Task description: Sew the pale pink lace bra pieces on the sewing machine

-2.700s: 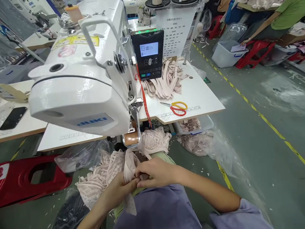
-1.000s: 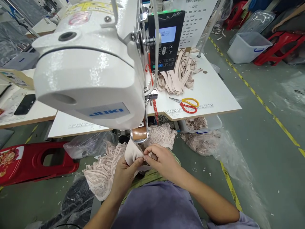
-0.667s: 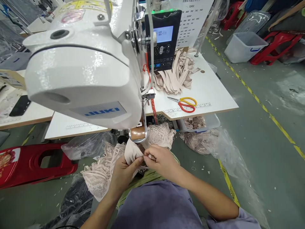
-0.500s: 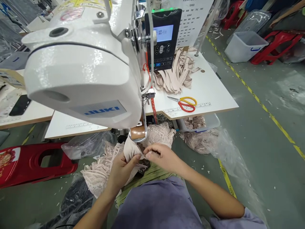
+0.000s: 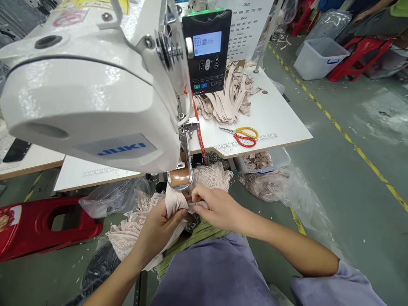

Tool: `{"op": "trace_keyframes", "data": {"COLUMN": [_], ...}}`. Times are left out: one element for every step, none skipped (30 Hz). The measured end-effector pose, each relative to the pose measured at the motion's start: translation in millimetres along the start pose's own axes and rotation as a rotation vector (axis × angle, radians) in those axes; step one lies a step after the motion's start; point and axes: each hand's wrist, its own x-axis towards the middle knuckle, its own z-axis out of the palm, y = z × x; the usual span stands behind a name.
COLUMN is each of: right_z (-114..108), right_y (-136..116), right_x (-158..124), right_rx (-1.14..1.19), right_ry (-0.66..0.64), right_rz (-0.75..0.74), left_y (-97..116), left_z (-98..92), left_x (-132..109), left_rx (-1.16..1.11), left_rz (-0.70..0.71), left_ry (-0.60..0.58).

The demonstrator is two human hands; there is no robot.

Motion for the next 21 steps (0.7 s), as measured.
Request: {"op": "trace_keyframes", "data": {"right_z": [-0.5,-1.1,-1.7,-2.2,-2.7,-3.1,-3.5,-3.8,-4.2,-4.8,-5.5,-6.3,-7.1,-8.0,-8.6,-9.0,-8.9,-8.4,-7.3,-5.8,-4.0], "right_y": [-1.0,-1.9,-2.7,-3.5,-4.2,-4.7,-5.0,-5.0,-4.6,-3.9,-2.7,-1.3,0.4,2.1,3.7,5.2,6.6,7.8,8.9,9.9,10.8], "right_x": [0.4,0.8,1.1,1.3,1.4,1.4,1.5,1.6,2.0,2.6,3.6,4.8,6.1,7.5,8.8,9.8,10.5,10.9,10.9,10.7,10.3], "right_rx": [0.007,0.013,0.018,0.021,0.021,0.018,0.011,0.005,0.003,0.005,0.012,0.021,0.029,0.034,0.037,0.043,0.058,0.087,0.131,0.186,0.249], "right_ry": [-0.01,-0.016,-0.021,-0.027,-0.036,-0.046,-0.055,-0.063,-0.067,-0.066,-0.069,-0.078,-0.09,-0.104,-0.118,-0.128,-0.135,-0.136,-0.138,-0.143,-0.146], "right_rz": [0.005,0.011,0.017,0.017,0.014,0.009,0.004,0.003,0.012,0.027,0.038,0.04,0.032,0.016,-0.005,-0.02,-0.02,-0.002,0.027,0.063,0.102], "left_y": [0.3,0.7,1.1,1.6,2.1,2.6,3.2,3.6,4.0,4.3,4.5,4.6,4.5,4.2,3.8,3.3,2.7,2.2,1.7,1.3,0.9], "left_z": [0.0,-0.1,-0.2,-0.2,-0.2,-0.2,-0.3,-0.5,-0.7,-1.1,-1.5,-2.0,-2.5,-3.0,-3.5,-4.0,-4.6,-5.1,-5.6,-6.1,-6.6], "left_x": [-0.6,-1.3,-1.9,-2.5,-2.8,-3.0,-2.9,-2.6,-2.1,-1.7,-1.3,-1.0,-0.9,-0.8,-0.7,-0.5,-0.1,0.5,1.4,2.5,3.8], "left_rx": [-0.011,-0.017,-0.016,-0.01,-0.005,-0.003,-0.004,-0.005,-0.002,0.008,0.021,0.035,0.045,0.048,0.045,0.038,0.028,0.018,0.009,-0.001,-0.015], "left_rz": [-0.017,-0.039,-0.059,-0.074,-0.082,-0.086,-0.085,-0.084,-0.079,-0.071,-0.061,-0.054,-0.053,-0.056,-0.063,-0.073,-0.084,-0.095,-0.106,-0.12,-0.136], "left_ry": [-0.004,-0.006,-0.004,-0.004,-0.004,-0.008,-0.014,-0.022,-0.03,-0.035,-0.036,-0.036,-0.034,-0.032,-0.033,-0.04,-0.053,-0.067,-0.081,-0.094,-0.103]}}
